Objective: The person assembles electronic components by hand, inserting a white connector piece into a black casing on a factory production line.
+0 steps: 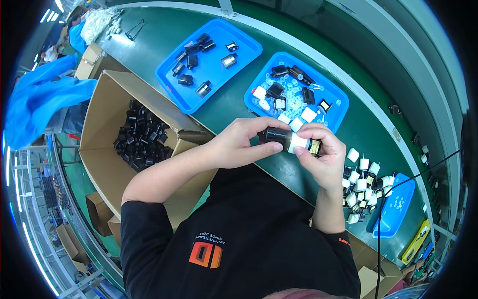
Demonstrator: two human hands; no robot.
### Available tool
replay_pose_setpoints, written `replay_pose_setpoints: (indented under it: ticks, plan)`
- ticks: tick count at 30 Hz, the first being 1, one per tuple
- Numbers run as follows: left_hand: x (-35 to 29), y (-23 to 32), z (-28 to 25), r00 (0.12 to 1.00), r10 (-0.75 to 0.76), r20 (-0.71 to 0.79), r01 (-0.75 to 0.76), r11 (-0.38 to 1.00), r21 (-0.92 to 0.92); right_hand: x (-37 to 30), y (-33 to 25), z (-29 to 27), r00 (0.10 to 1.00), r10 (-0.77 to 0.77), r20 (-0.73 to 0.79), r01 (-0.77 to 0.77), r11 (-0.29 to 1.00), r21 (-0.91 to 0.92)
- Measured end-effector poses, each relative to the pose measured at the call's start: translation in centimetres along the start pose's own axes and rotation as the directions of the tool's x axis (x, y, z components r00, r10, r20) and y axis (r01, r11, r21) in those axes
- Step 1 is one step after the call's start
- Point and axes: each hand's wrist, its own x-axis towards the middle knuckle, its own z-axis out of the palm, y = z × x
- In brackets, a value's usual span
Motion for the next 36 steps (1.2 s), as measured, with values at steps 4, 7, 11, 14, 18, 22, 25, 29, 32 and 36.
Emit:
replay_pose_setpoints:
  ticks: [4,7,11,14,18,22,25,29,32,36]
  plan:
    - [0.4,0.6,0.0,0.998,-0.016,0.057,0.013,0.998,0.062,0.7,0.8,0.1,0.994,-0.042,0.103,0.043,0.999,-0.005]
    - [0.3,0.8,0.1,0.999,-0.023,0.034,0.02,0.997,0.078,1.0,1.6,0.6,0.995,-0.027,0.094,0.01,0.984,0.179]
    - [0.0,2.4,0.4,0.998,0.064,-0.027,-0.06,0.992,0.113,0.5,4.3,0.4,0.992,0.046,0.12,-0.105,0.826,0.554]
    - [0.3,2.6,0.4,0.985,0.174,-0.001,-0.173,0.98,0.099,-0.3,5.1,1.4,0.976,0.095,0.196,-0.217,0.508,0.834]
    - [1.5,2.3,1.1,0.876,0.482,0.01,-0.451,0.812,0.37,-0.2,4.4,3.4,0.954,0.19,0.231,-0.285,0.335,0.898]
    - [1.6,1.8,1.8,0.843,0.538,-0.023,-0.482,0.772,0.413,-0.7,8.1,2.9,0.941,0.027,0.337,-0.333,0.248,0.91]
    - [1.6,1.9,1.7,0.843,0.537,0.027,-0.489,0.746,0.452,-0.7,8.0,3.3,0.94,0.053,0.337,-0.341,0.198,0.919]
    - [1.7,1.5,1.6,0.824,0.567,0.01,-0.496,0.712,0.497,-0.1,5.1,4.3,0.934,0.237,0.268,-0.311,0.17,0.935]
    - [1.7,1.3,1.9,0.816,0.577,-0.016,-0.5,0.72,0.482,-0.7,7.7,3.5,0.923,0.148,0.354,-0.373,0.129,0.919]
    - [1.7,0.8,2.0,0.828,0.559,-0.039,-0.495,0.762,0.418,-1.3,8.5,3.8,0.923,0.256,0.287,-0.319,0.093,0.943]
